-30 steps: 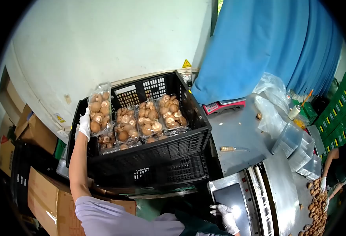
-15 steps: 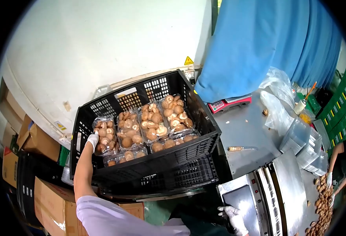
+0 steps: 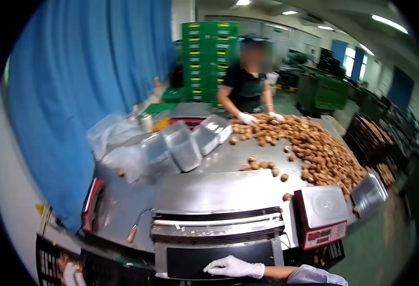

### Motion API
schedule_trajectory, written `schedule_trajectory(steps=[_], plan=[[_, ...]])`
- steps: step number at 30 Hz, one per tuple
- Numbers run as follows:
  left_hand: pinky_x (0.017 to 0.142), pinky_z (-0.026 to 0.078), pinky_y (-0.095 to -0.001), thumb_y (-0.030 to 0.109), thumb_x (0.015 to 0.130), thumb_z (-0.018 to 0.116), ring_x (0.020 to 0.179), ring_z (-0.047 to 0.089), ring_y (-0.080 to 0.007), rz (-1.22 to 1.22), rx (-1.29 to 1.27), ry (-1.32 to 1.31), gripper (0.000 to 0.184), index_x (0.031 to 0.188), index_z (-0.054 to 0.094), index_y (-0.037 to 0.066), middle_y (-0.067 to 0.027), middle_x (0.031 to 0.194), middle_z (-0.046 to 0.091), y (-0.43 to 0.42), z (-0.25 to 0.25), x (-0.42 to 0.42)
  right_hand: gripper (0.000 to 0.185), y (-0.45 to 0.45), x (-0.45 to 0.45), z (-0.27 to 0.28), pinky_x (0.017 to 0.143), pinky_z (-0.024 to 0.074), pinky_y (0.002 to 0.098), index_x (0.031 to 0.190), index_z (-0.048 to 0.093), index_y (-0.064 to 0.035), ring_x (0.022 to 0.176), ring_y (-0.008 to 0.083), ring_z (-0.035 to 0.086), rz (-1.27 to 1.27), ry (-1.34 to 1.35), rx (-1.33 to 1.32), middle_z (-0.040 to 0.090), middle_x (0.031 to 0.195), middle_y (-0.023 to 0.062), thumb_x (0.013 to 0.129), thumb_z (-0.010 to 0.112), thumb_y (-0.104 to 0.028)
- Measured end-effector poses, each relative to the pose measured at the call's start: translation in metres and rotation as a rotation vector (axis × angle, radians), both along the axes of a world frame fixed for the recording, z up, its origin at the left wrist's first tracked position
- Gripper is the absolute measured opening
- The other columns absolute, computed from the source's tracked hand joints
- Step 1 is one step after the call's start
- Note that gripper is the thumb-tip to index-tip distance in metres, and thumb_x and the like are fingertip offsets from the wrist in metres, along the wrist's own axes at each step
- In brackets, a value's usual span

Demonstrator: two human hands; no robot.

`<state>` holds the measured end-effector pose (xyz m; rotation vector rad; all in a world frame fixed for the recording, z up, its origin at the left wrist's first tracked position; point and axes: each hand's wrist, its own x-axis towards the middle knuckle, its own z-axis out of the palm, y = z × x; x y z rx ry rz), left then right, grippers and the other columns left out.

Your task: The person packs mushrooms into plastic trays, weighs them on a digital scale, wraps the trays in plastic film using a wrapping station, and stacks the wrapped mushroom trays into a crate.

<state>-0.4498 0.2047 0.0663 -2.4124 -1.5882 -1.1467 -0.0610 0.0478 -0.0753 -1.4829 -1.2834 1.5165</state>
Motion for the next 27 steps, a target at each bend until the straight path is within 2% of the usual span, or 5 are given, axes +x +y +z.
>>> schedule_trajectory(steps=[9, 15, 18, 25, 27], plan=[[0.086, 0.047, -0.0318, -0.004, 0.077, 0.057, 0.092, 0.063, -0.0236, -0.704, -0.276, -0.12, 0.015, 0.09, 0.064, -0.002, -0.0118, 0.094, 0.066, -0.052, -0.02, 0.27, 0.019, -0.194, 0.213, 0.027, 0.073, 0.0498, 0.0264, 0.1, 0.068, -0.0022, 0.079, 0.0119, 0.063, -1.044, -0.389, 0.179, 0.069, 0.086, 0.007, 0.087, 0.063, -0.015], [0.086, 0.047, -0.0299, 0.009, 0.089, 0.056, 0.093, 0.062, -0.0201, -0.892, -0.675, -0.201, 0.017, 0.101, 0.066, 0.001, -0.01, 0.099, 0.067, -0.157, -0.069, 0.377, 0.011, -0.381, 0.393, 0.04, 0.074, 0.0488, 0.0345, 0.084, 0.067, -0.0015, 0.079, 0.0281, 0.063, -1.455, -1.371, 0.354, 0.067, 0.084, 0.0117, 0.076, 0.066, -0.009], [0.082, 0.048, -0.0288, 0.012, 0.09, 0.056, 0.091, 0.063, -0.0178, -0.883, -0.907, -0.199, 0.019, 0.102, 0.066, 0.003, -0.0104, 0.097, 0.068, -0.211, -0.108, 0.423, 0.027, -0.461, 0.461, 0.027, 0.081, 0.0469, 0.0393, 0.099, 0.062, -0.0037, 0.089, 0.0315, 0.058, -1.451, -1.745, 0.126, 0.064, 0.097, 0.0111, 0.076, 0.069, -0.016], [0.082, 0.048, -0.031, 0.023, 0.093, 0.052, 0.09, 0.063, -0.0233, -0.899, -0.836, 0.294, 0.028, 0.108, 0.064, 0.003, -0.0125, 0.101, 0.066, -0.283, -0.132, 0.497, 0.017, -0.524, 0.506, -0.04, 0.075, 0.0486, 0.036, 0.074, 0.067, -0.0013, 0.065, 0.0293, 0.063, -1.413, -1.223, -0.226, 0.065, 0.07, 0.0155, 0.075, 0.068, -0.019], [0.08, 0.049, -0.0284, 0.013, 0.089, 0.055, 0.088, 0.063, -0.0195, -0.878, -0.901, 0.067, 0.022, 0.104, 0.065, 0.001, -0.0106, 0.098, 0.067, -0.289, -0.134, 0.504, 0.016, -0.513, 0.496, -0.025, 0.076, 0.048, 0.0363, 0.078, 0.067, -0.0018, 0.068, 0.0296, 0.063, -1.456, -1.184, -0.171, 0.065, 0.074, 0.0145, 0.076, 0.068, -0.018]])
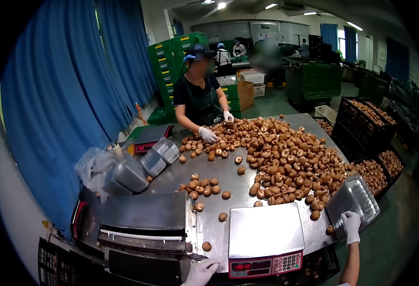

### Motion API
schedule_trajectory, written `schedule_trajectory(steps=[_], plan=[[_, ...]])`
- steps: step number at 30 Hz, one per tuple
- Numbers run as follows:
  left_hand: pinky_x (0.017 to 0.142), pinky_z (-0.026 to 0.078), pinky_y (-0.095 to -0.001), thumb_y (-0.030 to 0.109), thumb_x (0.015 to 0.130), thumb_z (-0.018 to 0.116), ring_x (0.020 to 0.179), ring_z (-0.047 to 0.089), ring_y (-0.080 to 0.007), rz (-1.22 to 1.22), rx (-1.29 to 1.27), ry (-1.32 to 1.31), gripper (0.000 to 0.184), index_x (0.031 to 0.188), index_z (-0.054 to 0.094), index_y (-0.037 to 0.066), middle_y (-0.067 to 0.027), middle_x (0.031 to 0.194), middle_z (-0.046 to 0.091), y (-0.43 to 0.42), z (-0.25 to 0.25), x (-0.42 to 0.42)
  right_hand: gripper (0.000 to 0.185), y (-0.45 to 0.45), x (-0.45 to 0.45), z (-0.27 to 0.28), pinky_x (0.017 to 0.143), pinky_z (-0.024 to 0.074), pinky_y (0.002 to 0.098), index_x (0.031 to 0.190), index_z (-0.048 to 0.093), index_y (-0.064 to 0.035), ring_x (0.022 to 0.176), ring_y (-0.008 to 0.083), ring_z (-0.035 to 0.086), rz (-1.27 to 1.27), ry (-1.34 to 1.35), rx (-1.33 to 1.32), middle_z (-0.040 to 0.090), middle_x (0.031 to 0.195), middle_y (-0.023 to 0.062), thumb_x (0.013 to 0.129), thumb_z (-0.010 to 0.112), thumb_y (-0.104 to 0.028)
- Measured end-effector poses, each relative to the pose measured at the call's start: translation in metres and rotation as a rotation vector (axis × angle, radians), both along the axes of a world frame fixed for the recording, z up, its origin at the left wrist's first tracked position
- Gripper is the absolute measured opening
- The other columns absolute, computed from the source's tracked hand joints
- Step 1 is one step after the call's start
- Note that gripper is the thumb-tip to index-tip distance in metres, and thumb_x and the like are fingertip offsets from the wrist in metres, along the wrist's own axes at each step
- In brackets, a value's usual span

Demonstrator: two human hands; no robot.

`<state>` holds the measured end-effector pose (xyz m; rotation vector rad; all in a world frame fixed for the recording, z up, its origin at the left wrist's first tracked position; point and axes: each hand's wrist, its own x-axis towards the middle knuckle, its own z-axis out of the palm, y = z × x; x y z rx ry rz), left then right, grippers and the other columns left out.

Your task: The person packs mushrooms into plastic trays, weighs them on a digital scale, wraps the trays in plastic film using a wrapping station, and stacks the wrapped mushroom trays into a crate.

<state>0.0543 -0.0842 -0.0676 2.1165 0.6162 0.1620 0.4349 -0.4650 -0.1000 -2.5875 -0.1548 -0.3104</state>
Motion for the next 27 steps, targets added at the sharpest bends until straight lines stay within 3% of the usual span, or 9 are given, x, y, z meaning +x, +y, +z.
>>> schedule_trajectory(steps=[2, 4, 5, 13, 18, 19, 23, 25, 27], plan=[[0.078, 0.049, -0.0258, 0.004, 0.086, 0.057, 0.086, 0.064, -0.0157, 0.109, -0.128, -0.14, 0.017, 0.099, 0.066, 0.0, -0.0087, 0.094, 0.068, -0.003, -0.002, 0.003, 0.016, -0.001, 0.001, 0.011, 0.076, 0.0474, 0.0365, 0.083, 0.067, -0.0024, 0.072, 0.0299, 0.062, -0.001, -0.011, 0.072, 0.065, 0.077, 0.0136, 0.076, 0.068, -0.017], [0.076, 0.048, -0.0231, 0.01, 0.088, 0.058, 0.085, 0.063, -0.011, 0.182, -0.168, -0.095, 0.02, 0.103, 0.066, 0.0, -0.0073, 0.094, 0.068, 0.0, 0.0, 0.004, 0.021, -0.004, 0.003, 0.016, 0.076, 0.0464, 0.0388, 0.095, 0.065, -0.0046, 0.082, 0.0305, 0.059, -0.04, -0.486, 0.044, 0.064, 0.086, 0.0117, 0.077, 0.068, -0.015], [0.076, 0.048, -0.0224, 0.011, 0.088, 0.059, 0.084, 0.062, -0.0102, 0.183, -0.17, -0.084, 0.02, 0.103, 0.066, 0.0, -0.0068, 0.092, 0.068, 0.002, -0.003, 0.004, 0.027, -0.007, 0.008, 0.021, 0.074, 0.046, 0.041, 0.101, 0.062, -0.0063, 0.089, 0.031, 0.055, -0.065, -0.551, -0.064, 0.062, 0.091, 0.0114, 0.078, 0.068, -0.017], [0.076, 0.049, -0.0241, 0.012, 0.088, 0.06, 0.084, 0.064, -0.0121, 0.098, -0.068, -0.085, 0.019, 0.102, 0.067, 0.002, -0.0083, 0.092, 0.069, 0.003, -0.01, 0.023, 0.019, -0.053, 0.048, 0.008, 0.07, 0.0482, 0.0375, 0.08, 0.067, -0.0017, 0.076, 0.0293, 0.061, -0.082, -0.269, -0.219, 0.064, 0.077, 0.0118, 0.072, 0.074, -0.018], [0.076, 0.049, -0.0246, 0.013, 0.088, 0.059, 0.085, 0.064, -0.013, 0.061, -0.06, -0.046, 0.019, 0.102, 0.067, 0.003, -0.0086, 0.094, 0.069, -0.001, -0.002, 0.027, 0.021, -0.066, 0.058, 0.022, 0.065, 0.0486, 0.0339, 0.08, 0.07, 0.0016, 0.066, 0.0251, 0.066, 0.035, 0.035, 0.161, 0.067, 0.072, 0.0165, 0.074, 0.072, -0.018], [0.077, 0.049, -0.0246, 0.014, 0.088, 0.059, 0.085, 0.064, -0.0133, 0.068, -0.069, -0.046, 0.019, 0.102, 0.067, 0.003, -0.0087, 0.094, 0.068, -0.002, -0.002, 0.028, 0.022, -0.075, 0.067, 0.008, 0.059, 0.0465, 0.0313, 0.072, 0.066, 0.0065, 0.06, 0.0168, 0.062, 0.033, -0.025, 0.147, 0.066, 0.064, 0.0126, 0.076, 0.067, -0.015], [0.076, 0.049, -0.0244, 0.014, 0.088, 0.059, 0.086, 0.064, -0.014, 0.078, -0.086, -0.052, 0.02, 0.103, 0.066, 0.003, -0.0092, 0.096, 0.068, -0.008, 0.002, 0.031, 0.025, -0.083, 0.081, 0.0, 0.054, 0.0419, 0.0341, 0.069, 0.063, 0.0065, 0.054, 0.0157, 0.056, 0.068, 0.044, 0.206, 0.064, 0.061, 0.0109, 0.079, 0.065, -0.016], [0.077, 0.048, -0.026, 0.017, 0.089, 0.058, 0.086, 0.064, -0.0179, 0.084, -0.109, -0.031, 0.022, 0.105, 0.066, 0.003, -0.0107, 0.096, 0.067, -0.008, 0.009, 0.033, 0.026, -0.071, 0.074, -0.001, 0.052, 0.0378, 0.0343, 0.069, 0.061, 0.0057, 0.052, 0.0142, 0.05, -0.028, -0.255, -0.051, 0.06, 0.059, 0.0095, 0.081, 0.064, -0.016], [0.071, 0.048, -0.0279, 0.019, 0.089, 0.057, 0.08, 0.064, -0.021, 0.088, -0.093, -0.075, 0.022, 0.105, 0.066, 0.006, -0.0112, 0.091, 0.067, -0.011, 0.01, 0.034, 0.026, -0.074, 0.073, 0.001, 0.055, 0.0395, 0.0348, 0.074, 0.062, 0.0045, 0.055, 0.016, 0.053, -0.013, -0.14, 0.019, 0.06, 0.062, 0.0114, 0.081, 0.064, -0.02]])
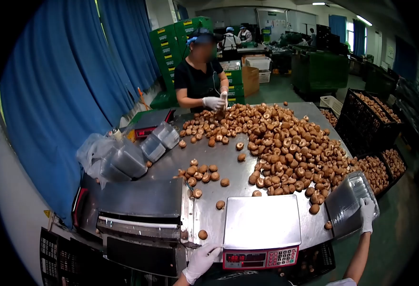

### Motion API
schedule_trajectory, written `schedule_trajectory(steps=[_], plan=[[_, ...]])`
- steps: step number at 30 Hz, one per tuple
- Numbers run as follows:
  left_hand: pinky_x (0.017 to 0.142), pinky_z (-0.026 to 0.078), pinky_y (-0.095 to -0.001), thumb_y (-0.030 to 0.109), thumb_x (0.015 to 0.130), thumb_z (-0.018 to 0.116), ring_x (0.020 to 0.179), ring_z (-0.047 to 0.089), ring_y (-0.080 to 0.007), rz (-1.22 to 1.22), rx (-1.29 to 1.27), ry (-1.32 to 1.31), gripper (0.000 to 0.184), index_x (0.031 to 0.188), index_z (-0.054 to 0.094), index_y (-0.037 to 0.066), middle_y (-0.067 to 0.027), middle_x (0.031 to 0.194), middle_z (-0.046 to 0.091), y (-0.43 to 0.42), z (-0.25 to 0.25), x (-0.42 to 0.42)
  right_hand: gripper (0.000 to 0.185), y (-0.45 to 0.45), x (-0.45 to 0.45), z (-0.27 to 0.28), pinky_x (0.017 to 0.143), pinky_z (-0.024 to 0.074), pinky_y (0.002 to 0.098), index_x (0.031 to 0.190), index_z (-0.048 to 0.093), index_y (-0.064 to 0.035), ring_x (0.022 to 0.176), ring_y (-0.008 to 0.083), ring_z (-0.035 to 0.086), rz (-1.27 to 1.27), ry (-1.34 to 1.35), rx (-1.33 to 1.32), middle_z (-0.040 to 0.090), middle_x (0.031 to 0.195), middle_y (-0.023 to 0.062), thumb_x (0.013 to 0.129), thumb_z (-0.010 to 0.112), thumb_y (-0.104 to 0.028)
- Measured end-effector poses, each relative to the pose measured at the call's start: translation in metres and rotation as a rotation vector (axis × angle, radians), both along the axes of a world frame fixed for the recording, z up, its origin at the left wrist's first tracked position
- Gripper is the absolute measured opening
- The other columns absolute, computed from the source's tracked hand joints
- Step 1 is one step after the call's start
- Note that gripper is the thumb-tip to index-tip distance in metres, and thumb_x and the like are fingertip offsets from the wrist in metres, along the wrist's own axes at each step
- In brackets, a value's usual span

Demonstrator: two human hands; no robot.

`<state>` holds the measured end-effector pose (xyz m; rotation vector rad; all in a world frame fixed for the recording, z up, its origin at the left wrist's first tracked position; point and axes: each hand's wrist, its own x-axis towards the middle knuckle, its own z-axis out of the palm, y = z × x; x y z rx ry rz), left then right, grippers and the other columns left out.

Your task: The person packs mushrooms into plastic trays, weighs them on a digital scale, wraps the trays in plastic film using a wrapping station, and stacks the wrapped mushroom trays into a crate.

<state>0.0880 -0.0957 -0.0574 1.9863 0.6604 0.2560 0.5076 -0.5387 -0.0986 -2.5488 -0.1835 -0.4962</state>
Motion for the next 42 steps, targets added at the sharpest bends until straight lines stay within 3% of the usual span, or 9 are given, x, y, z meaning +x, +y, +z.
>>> schedule_trajectory(steps=[2, 6, 16, 19, 21, 31, 37, 39, 42], plan=[[0.074, 0.048, -0.0282, 0.018, 0.089, 0.056, 0.082, 0.064, -0.0219, 0.006, -0.035, 0.004, 0.022, 0.104, 0.065, 0.004, -0.0115, 0.092, 0.067, 0.0, 0.0, -0.002, 0.023, 0.009, -0.01, 0.02, 0.059, 0.0432, 0.0332, 0.08, 0.064, 0.0027, 0.06, 0.0163, 0.058, 0.025, 0.178, 0.131, 0.062, 0.067, 0.0133, 0.081, 0.065, -0.02], [0.075, 0.048, -0.0284, 0.018, 0.089, 0.056, 0.085, 0.064, -0.0228, -0.006, -0.011, -0.032, 0.021, 0.102, 0.065, 0.003, -0.0127, 0.093, 0.066, -0.003, -0.001, 0.0, 0.011, 0.01, -0.01, 0.017, 0.061, 0.0464, 0.0286, 0.078, 0.066, 0.0011, 0.062, 0.0151, 0.061, 0.122, 0.095, 0.112, 0.064, 0.067, 0.0122, 0.078, 0.067, -0.01], [0.073, 0.049, -0.0289, 0.018, 0.089, 0.057, 0.083, 0.065, -0.025, -0.066, 0.033, -0.048, 0.021, 0.102, 0.064, 0.003, -0.0136, 0.095, 0.066, -0.011, -0.004, 0.008, 0.012, -0.006, 0.015, 0.017, 0.049, 0.0353, 0.0235, 0.065, 0.062, 0.002, 0.052, 0.0056, 0.047, 0.143, 0.357, 0.344, 0.055, 0.056, -0.0007, 0.075, 0.064, -0.004], [0.075, 0.049, -0.0292, 0.018, 0.089, 0.057, 0.086, 0.065, -0.0259, -0.063, 0.037, -0.042, 0.022, 0.102, 0.064, 0.002, -0.0145, 0.097, 0.066, -0.012, -0.006, 0.007, 0.014, -0.008, 0.018, 0.007, 0.049, 0.0359, 0.0246, 0.064, 0.061, 0.0021, 0.052, 0.0062, 0.047, 0.151, 0.315, 0.34, 0.054, 0.055, -0.0001, 0.076, 0.063, -0.005], [0.077, 0.049, -0.0295, 0.018, 0.089, 0.057, 0.088, 0.065, -0.0262, -0.064, 0.042, -0.058, 0.023, 0.102, 0.064, 0.001, -0.0147, 0.097, 0.066, -0.012, -0.007, 0.007, 0.016, -0.001, 0.015, 0.003, 0.052, 0.0388, 0.0292, 0.064, 0.057, 0.0041, 0.054, 0.0104, 0.049, 0.108, 0.086, 0.186, 0.051, 0.054, 0.0051, 0.074, 0.062, -0.008], [0.08, 0.048, -0.03, 0.017, 0.089, 0.058, 0.092, 0.064, -0.027, -0.069, 0.021, -0.049, 0.022, 0.103, 0.064, 0.001, -0.0147, 0.099, 0.066, -0.013, -0.008, 0.006, 0.02, 0.0, 0.008, -0.001, 0.056, 0.0383, 0.031, 0.068, 0.051, 0.004, 0.058, 0.0129, 0.048, 0.095, 0.117, 0.191, 0.05, 0.058, 0.0064, 0.079, 0.061, -0.009], [0.079, 0.048, -0.0306, 0.02, 0.089, 0.057, 0.091, 0.063, -0.028, -0.062, 0.03, -0.005, 0.024, 0.104, 0.063, 0.001, -0.0153, 0.099, 0.065, -0.012, -0.01, 0.005, 0.01, 0.058, -0.056, 0.048, 0.068, 0.0434, 0.0351, 0.08, 0.055, 0.0011, 0.072, 0.0278, 0.056, 0.013, -0.291, 0.067, 0.058, 0.077, 0.0137, 0.084, 0.059, -0.007], [0.078, 0.048, -0.0312, 0.021, 0.089, 0.057, 0.09, 0.063, -0.0271, -0.056, 0.05, 0.005, 0.026, 0.106, 0.062, 0.002, -0.0155, 0.096, 0.065, -0.011, -0.015, 0.006, 0.003, 0.097, -0.093, 0.07, 0.068, 0.0445, 0.0347, 0.084, 0.058, -0.0003, 0.074, 0.0287, 0.057, 0.252, -0.424, 0.215, 0.059, 0.081, 0.013, 0.082, 0.059, 0.0], [0.077, 0.049, -0.0315, 0.021, 0.088, 0.058, 0.089, 0.064, -0.0262, -0.078, 0.069, 0.016, 0.029, 0.11, 0.061, 0.003, -0.0165, 0.095, 0.065, -0.011, -0.02, 0.01, 0.01, 0.15, -0.129, 0.074, 0.067, 0.0463, 0.0346, 0.085, 0.059, -0.0025, 0.074, 0.0271, 0.058, 0.586, -0.482, 0.122, 0.061, 0.085, 0.0101, 0.077, 0.062, 0.003]])
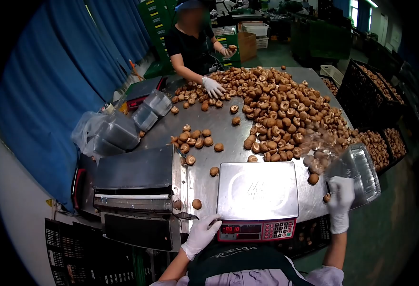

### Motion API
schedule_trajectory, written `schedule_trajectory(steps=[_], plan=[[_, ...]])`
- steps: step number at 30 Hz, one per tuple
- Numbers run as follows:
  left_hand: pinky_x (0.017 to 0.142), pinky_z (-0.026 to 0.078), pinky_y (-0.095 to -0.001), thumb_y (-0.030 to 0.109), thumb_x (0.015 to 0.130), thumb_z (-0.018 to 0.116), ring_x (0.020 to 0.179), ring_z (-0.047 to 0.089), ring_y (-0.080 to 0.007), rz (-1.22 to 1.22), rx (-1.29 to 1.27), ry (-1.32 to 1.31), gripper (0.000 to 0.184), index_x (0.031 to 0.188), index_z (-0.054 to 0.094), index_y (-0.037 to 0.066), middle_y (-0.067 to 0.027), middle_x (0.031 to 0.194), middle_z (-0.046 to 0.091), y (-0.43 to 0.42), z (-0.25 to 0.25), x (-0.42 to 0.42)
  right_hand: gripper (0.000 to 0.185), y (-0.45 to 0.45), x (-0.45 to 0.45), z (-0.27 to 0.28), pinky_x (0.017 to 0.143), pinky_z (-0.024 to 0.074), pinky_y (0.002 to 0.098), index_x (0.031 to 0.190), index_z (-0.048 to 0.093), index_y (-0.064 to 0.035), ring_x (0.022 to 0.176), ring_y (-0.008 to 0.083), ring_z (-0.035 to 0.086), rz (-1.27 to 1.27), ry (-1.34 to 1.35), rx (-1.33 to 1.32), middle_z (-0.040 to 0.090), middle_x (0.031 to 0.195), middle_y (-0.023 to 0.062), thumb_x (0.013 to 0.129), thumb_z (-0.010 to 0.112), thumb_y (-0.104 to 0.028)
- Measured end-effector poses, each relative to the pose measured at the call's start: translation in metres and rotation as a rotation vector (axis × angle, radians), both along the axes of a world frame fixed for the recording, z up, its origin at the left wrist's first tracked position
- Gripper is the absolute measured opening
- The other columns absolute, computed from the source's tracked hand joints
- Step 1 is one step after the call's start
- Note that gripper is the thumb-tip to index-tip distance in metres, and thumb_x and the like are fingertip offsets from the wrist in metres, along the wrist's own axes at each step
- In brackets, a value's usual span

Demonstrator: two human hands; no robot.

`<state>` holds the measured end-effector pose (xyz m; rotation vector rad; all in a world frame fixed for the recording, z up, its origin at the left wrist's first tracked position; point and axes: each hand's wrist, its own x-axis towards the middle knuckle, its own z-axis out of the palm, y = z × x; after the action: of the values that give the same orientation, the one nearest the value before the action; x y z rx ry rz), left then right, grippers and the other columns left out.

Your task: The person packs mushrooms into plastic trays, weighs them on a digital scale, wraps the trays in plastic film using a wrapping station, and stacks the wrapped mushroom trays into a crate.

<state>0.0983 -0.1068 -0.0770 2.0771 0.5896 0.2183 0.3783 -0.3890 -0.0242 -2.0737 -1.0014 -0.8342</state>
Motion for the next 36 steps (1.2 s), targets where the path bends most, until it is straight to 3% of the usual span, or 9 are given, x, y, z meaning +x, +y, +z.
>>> schedule_trajectory(steps=[7, 9, 13, 18, 23, 25, 26, 30, 36], plan=[[0.081, 0.048, -0.0284, 0.018, 0.087, 0.061, 0.092, 0.064, -0.0195, 0.08, -0.016, 0.09, 0.033, 0.116, 0.057, 0.003, -0.0114, 0.103, 0.064, -0.002, -0.007, 0.003, 0.013, 0.084, -0.048, -0.101, 0.065, 0.0494, 0.035, 0.086, 0.059, -0.0083, 0.078, 0.025, 0.057, 0.449, 0.213, -0.539, 0.062, 0.087, 0.0042, 0.077, 0.066, -0.014], [0.077, 0.052, -0.0326, 0.02, 0.087, 0.061, 0.089, 0.066, -0.0265, 0.196, 0.003, -0.016, 0.038, 0.119, 0.053, 0.001, -0.0186, 0.103, 0.063, 0.0, -0.014, 0.003, 0.017, 0.086, -0.052, -0.104, 0.066, 0.0497, 0.0343, 0.089, 0.06, -0.0087, 0.079, 0.024, 0.058, 0.518, 0.25, -0.511, 0.063, 0.089, 0.0033, 0.079, 0.066, -0.021], [0.083, 0.047, -0.0269, 0.016, 0.089, 0.059, 0.094, 0.062, -0.018, 0.41, -0.177, -0.081, 0.043, 0.128, 0.047, 0.003, -0.0116, 0.106, 0.064, 0.016, -0.051, 0.003, 0.022, 0.085, -0.044, -0.087, 0.069, 0.0494, 0.0332, 0.094, 0.061, -0.0093, 0.081, 0.024, 0.059, 0.514, 0.412, -0.404, 0.064, 0.095, 0.003, 0.076, 0.07, -0.02], [0.09, 0.047, -0.0332, 0.02, 0.094, 0.051, 0.116, 0.051, -0.0226, 0.604, -0.888, -0.109, 0.051, 0.138, 0.033, 0.004, -0.0121, 0.13, 0.047, 0.046, -0.059, 0.032, 0.026, 0.097, -0.025, -0.067, 0.068, 0.0495, 0.0374, 0.101, 0.063, -0.0108, 0.077, 0.0282, 0.059, 0.49, 0.607, -0.294, 0.064, 0.085, 0.0105, 0.078, 0.07, -0.019], [0.091, 0.045, -0.0327, 0.02, 0.093, 0.051, 0.114, 0.052, -0.0225, 0.734, -1.092, -0.197, 0.047, 0.134, 0.039, 0.003, -0.0128, 0.129, 0.047, 0.072, -0.085, 0.073, 0.023, 0.143, 0.0, -0.06, 0.068, 0.049, 0.0378, 0.099, 0.064, -0.0104, 0.078, 0.0298, 0.061, 0.494, 0.629, -0.35, 0.062, 0.082, 0.0143, 0.081, 0.067, -0.024], [0.091, 0.044, -0.0348, 0.02, 0.091, 0.052, 0.112, 0.053, -0.0237, 0.668, -0.697, -0.182, 0.042, 0.127, 0.045, 0.0, -0.0156, 0.129, 0.046, 0.088, -0.119, 0.094, 0.022, 0.172, 0.005, -0.052, 0.069, 0.0488, 0.0372, 0.099, 0.064, -0.01, 0.079, 0.0298, 0.061, 0.518, 0.598, -0.442, 0.062, 0.083, 0.0143, 0.082, 0.066, -0.024], [0.093, 0.043, -0.0376, 0.019, 0.087, 0.054, 0.113, 0.052, -0.0271, 0.613, -0.228, -0.039, 0.041, 0.122, 0.049, -0.001, -0.0191, 0.129, 0.046, 0.094, -0.126, 0.099, 0.022, 0.188, 0.011, -0.059, 0.07, 0.0491, 0.0365, 0.1, 0.064, -0.01, 0.079, 0.0297, 0.061, 0.564, 0.598, -0.436, 0.062, 0.084, 0.0145, 0.083, 0.065, -0.024], [0.095, 0.037, -0.0419, 0.021, 0.08, 0.059, 0.121, 0.042, -0.0336, 0.537, 0.389, 0.209, 0.051, 0.126, 0.047, 0.003, -0.018, 0.135, 0.041, 0.118, -0.168, 0.122, 0.026, 0.267, 0.027, -0.069, 0.074, 0.0494, 0.0367, 0.103, 0.065, -0.0099, 0.083, 0.0296, 0.062, 0.63, 0.644, -0.568, 0.064, 0.088, 0.015, 0.082, 0.065, -0.025], [0.083, 0.037, -0.0417, 0.031, 0.079, 0.055, 0.114, 0.042, -0.027, 0.463, 0.727, 0.352, 0.053, 0.126, 0.048, 0.007, -0.0153, 0.134, 0.043, 0.116, -0.18, 0.131, 0.029, 0.406, 0.041, -0.097, 0.08, 0.049, 0.0376, 0.103, 0.065, -0.0083, 0.093, 0.0285, 0.059, 0.66, 0.516, -0.626, 0.065, 0.094, 0.0112, 0.077, 0.066, -0.021]])
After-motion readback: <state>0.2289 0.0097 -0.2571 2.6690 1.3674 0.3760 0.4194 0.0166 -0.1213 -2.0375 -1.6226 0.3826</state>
